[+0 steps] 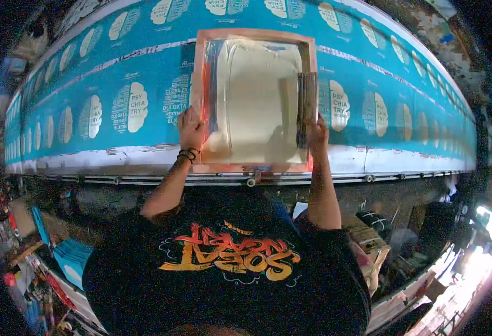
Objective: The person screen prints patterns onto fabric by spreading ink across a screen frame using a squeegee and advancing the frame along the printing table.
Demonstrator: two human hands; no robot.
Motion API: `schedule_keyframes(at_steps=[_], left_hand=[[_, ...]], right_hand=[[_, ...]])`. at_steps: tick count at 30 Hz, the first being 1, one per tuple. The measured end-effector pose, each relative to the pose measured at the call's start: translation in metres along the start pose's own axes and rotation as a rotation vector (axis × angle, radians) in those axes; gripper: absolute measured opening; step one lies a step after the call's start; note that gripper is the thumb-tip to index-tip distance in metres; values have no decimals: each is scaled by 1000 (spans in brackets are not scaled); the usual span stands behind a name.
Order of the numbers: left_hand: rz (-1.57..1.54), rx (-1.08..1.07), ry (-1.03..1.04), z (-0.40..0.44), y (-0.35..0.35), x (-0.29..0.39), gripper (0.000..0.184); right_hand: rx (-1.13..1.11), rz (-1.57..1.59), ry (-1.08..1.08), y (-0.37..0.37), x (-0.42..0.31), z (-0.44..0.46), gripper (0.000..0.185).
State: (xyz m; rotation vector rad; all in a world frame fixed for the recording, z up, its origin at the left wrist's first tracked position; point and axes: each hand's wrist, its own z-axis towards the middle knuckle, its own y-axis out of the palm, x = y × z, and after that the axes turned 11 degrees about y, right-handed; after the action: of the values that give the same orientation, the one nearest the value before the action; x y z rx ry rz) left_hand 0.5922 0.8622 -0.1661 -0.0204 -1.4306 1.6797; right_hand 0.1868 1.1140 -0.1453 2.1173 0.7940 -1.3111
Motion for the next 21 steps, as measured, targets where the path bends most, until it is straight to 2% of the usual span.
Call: schedule_keyframes(at_steps=[3,4,5,6,7,9,10,12,13,14,15,16,17,18,19,20,21], left_hand=[[8,43,-44,10,-6,5,76],[-13,21,-83,14,-5,3,75],[-36,-1,-122,22,-1,-1,74],[9,74,-37,41,-8,8,73],[-40,87,60,71,-14,18,74],[-108,62,322,153,-27,40,78],[-123,18,488,198,-27,46,80],[-181,-112,765,281,7,39,78],[-143,-341,679,312,15,40,71],[-112,-543,534,346,18,50,70],[-80,-743,380,367,20,57,70],[-78,-750,379,357,45,44,70],[-87,-488,480,333,86,22,66],[-93,-218,575,322,105,10,62],[-79,-370,471,295,83,23,52],[-77,-368,454,256,73,31,45],[-50,-406,472,217,63,35,43]], right_hand=[[49,-198,11,-14,40,28,41],[158,-294,-224,1,37,28,38],[353,-684,-382,12,33,23,41],[629,-1057,-504,40,8,9,44],[628,-1061,-509,70,-31,9,44],[324,-1070,-479,107,-84,17,43],[248,-1294,-358,129,-109,48,38],[70,-1482,-643,143,-139,126,27],[-15,-1539,-656,168,-175,146,25],[-53,-1503,-776,169,-178,193,28],[-66,-1378,-746,163,-168,236,29],[-20,-1400,-656,167,-165,237,27],[25,-1419,-568,174,-163,236,25],[123,-1486,-754,171,-141,231,24],[224,-1544,-936,162,-110,215,25],[213,-1601,-663,160,-92,178,30],[186,-1548,-688,147,-68,150,35]])
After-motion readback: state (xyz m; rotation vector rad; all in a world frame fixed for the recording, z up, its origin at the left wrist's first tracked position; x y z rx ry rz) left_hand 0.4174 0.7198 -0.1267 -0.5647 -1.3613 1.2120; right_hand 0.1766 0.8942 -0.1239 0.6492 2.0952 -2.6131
